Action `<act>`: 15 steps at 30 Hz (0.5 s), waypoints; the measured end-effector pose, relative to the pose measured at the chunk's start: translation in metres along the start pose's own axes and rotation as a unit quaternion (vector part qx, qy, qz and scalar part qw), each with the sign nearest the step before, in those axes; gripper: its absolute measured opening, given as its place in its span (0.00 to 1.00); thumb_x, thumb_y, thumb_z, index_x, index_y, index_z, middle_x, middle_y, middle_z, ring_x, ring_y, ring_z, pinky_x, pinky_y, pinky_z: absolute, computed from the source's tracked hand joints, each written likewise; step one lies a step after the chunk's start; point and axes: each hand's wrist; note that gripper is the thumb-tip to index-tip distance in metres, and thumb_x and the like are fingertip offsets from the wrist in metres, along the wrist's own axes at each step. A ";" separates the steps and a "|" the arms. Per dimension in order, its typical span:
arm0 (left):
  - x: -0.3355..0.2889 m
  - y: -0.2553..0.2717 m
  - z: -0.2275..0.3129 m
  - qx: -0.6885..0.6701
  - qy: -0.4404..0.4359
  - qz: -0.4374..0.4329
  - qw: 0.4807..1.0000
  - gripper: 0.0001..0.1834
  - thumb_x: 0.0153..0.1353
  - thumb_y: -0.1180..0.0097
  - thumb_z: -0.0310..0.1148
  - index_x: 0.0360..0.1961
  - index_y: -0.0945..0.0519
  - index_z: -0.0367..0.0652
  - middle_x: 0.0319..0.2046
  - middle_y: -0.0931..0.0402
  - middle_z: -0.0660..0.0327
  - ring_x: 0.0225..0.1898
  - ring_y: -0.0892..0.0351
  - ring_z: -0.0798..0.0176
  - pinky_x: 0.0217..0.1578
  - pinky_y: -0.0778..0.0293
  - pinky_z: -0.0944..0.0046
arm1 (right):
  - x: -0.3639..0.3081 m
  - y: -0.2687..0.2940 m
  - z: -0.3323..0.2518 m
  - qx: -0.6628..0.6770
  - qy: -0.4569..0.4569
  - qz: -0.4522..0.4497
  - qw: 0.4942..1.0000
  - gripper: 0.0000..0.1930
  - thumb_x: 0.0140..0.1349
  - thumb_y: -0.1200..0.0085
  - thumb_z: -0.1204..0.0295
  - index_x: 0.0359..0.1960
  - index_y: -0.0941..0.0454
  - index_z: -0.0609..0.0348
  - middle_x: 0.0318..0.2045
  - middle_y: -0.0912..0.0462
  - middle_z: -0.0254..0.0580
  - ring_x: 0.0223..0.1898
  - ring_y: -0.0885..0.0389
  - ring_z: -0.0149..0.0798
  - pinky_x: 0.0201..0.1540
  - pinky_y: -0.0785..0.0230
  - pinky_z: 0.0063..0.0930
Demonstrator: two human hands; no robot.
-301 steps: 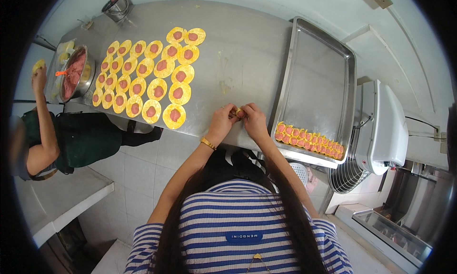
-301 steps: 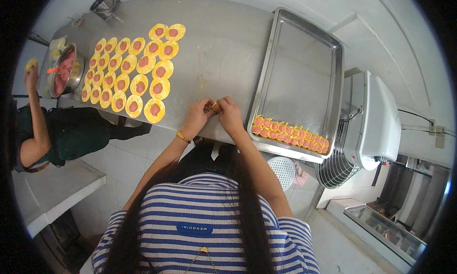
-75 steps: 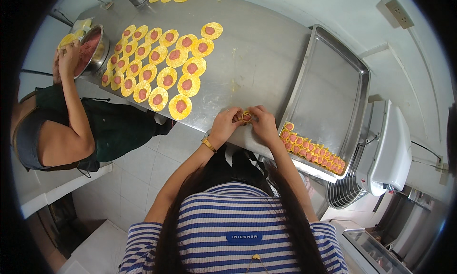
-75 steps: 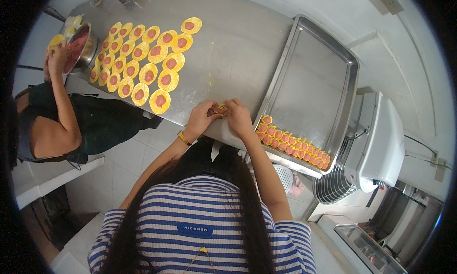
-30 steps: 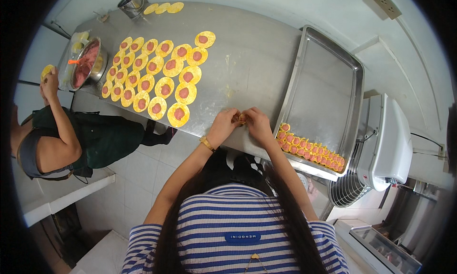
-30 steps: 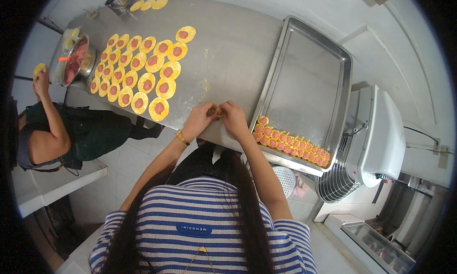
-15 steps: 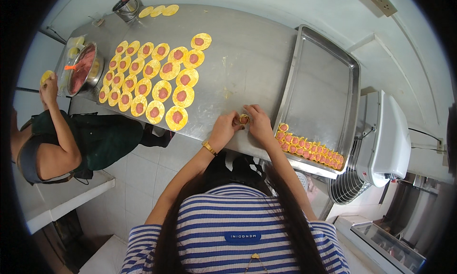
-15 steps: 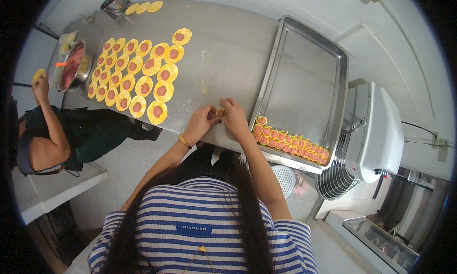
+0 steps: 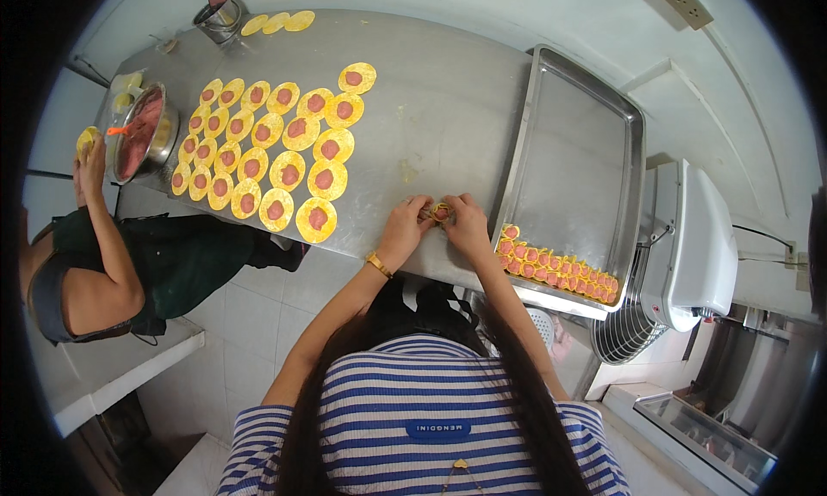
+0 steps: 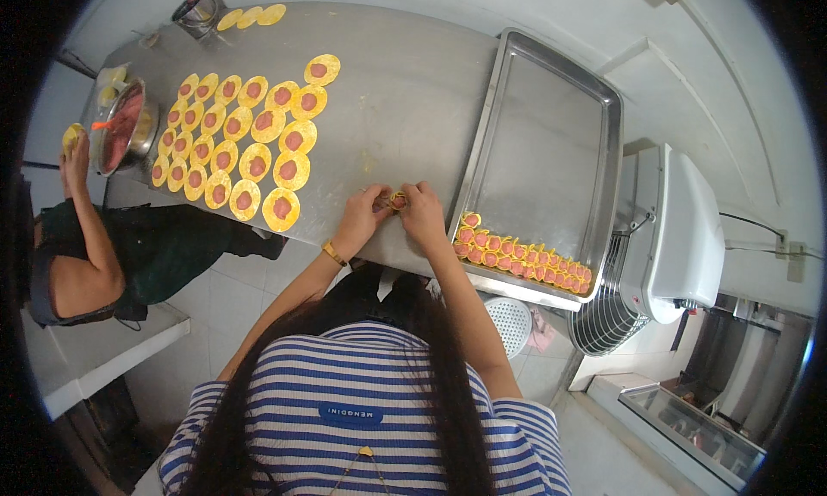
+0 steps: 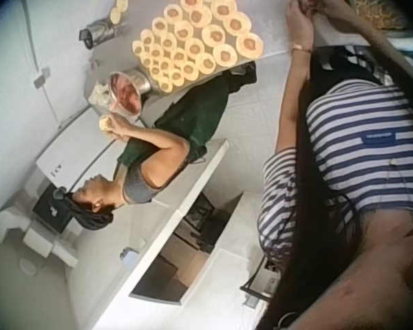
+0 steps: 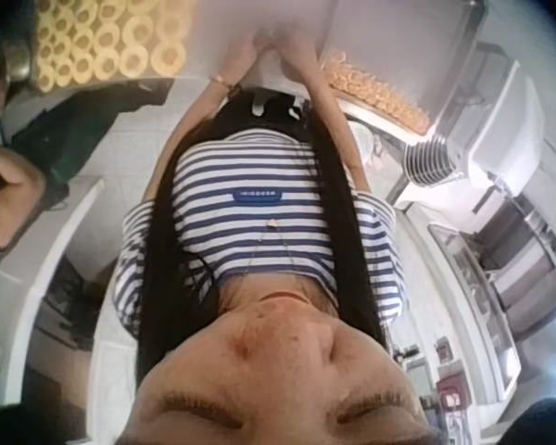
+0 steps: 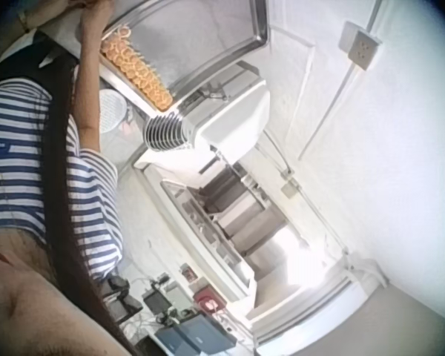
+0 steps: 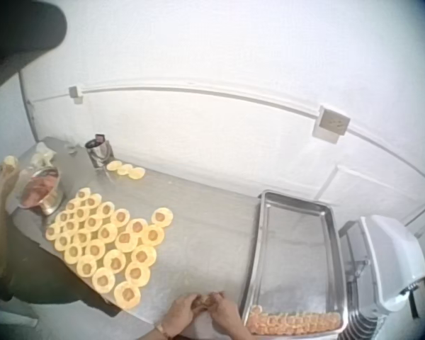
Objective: The person folds yellow dough circles with a pink filling into small pastries and places them on a metal tray. Another person adds filling to additional dough circles on the table. The finished pastries accumulate on the tray.
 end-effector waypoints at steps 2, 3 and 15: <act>0.002 0.001 -0.002 -0.018 -0.011 0.000 1.000 0.14 0.51 0.37 0.23 0.40 0.22 0.36 0.32 0.19 0.51 0.35 0.17 0.53 0.38 0.22 0.61 | 0.002 -0.002 -0.004 0.004 -0.021 -0.017 1.000 0.12 0.49 0.45 0.81 0.38 0.19 0.59 0.35 0.21 0.48 0.37 0.21 0.54 0.39 0.28 0.41; 0.002 0.002 -0.002 -0.041 0.007 -0.004 0.999 0.14 0.51 0.37 0.23 0.40 0.22 0.36 0.31 0.19 0.51 0.35 0.17 0.53 0.38 0.22 0.61 | 0.003 -0.003 -0.005 0.008 -0.032 -0.025 0.999 0.12 0.49 0.45 0.81 0.37 0.19 0.60 0.35 0.21 0.47 0.37 0.21 0.53 0.39 0.29 0.41; 0.006 0.012 -0.009 -0.053 0.091 -0.057 0.993 0.17 0.46 0.33 0.23 0.39 0.23 0.37 0.30 0.20 0.53 0.32 0.18 0.56 0.34 0.23 0.62 | 0.005 0.008 -0.010 0.071 -0.034 -0.018 0.997 0.23 0.45 0.50 0.86 0.47 0.24 0.61 0.42 0.24 0.49 0.45 0.24 0.55 0.45 0.30 0.42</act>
Point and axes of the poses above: each hand's wrist, its own x-axis towards the middle knuckle, its own y-axis out of the back of the hand, z = x × y
